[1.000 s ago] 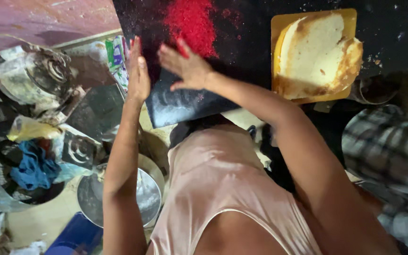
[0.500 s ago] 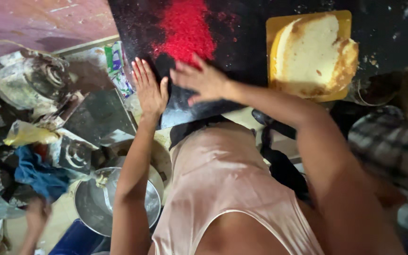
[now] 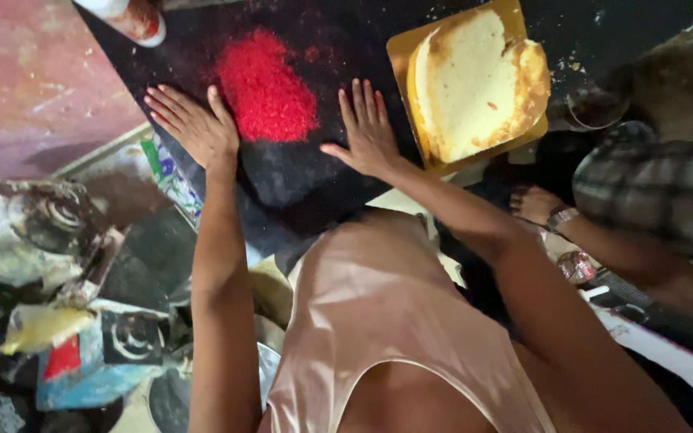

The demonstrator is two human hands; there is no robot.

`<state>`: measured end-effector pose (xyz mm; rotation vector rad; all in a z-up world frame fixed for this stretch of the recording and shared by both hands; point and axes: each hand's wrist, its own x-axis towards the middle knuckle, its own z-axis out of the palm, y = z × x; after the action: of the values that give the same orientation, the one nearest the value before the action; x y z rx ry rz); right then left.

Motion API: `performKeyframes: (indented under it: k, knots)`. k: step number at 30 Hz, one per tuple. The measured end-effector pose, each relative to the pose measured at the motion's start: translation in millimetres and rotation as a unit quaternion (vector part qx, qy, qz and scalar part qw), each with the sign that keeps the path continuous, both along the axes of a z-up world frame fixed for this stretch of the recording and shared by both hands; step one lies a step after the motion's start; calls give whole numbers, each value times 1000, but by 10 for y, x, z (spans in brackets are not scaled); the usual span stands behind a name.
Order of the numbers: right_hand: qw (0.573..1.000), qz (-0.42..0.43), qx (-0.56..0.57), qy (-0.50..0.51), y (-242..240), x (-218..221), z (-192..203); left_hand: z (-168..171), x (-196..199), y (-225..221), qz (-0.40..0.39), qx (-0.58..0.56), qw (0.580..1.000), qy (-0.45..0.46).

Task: The person pours white powder and red coloring from containers onto a surface and mixes them together by hand.

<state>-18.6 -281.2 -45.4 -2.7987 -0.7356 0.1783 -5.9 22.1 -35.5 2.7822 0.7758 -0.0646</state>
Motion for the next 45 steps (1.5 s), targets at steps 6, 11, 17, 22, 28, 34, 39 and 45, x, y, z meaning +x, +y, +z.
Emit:
performKeyframes:
  k: [6, 11, 17, 22, 28, 34, 39, 45]
  knots:
    - [991, 22, 134, -20, 814, 531, -286, -367, 464, -75, -171, -107, 972, -120]
    - [980, 41, 193, -15, 446, 1027, -56, -452, 211, 204, -265, -306, 888, -218]
    - [993, -47, -56, 95, 632, 1418, 112, -246, 146, 662, -138, -84, 971, -176]
    - [966, 164, 92, 175, 896, 1331, 8, -274, 380, 487, -90, 6, 995, -46]
    - [980, 14, -100, 169, 1059, 1498, 80, -385, 727, 69, -214, -16, 976, -46]
    - [970, 128, 167, 117, 1204, 1606, -16, -428, 836, 278, -287, -298, 895, -164]
    - [985, 117, 33, 126, 1280, 1743, -39, -552, 922, 422, -269, -138, 950, -84]
    - [974, 187, 66, 106, 1582, 1819, -81, -751, 1146, 328, -270, -219, 934, -84]
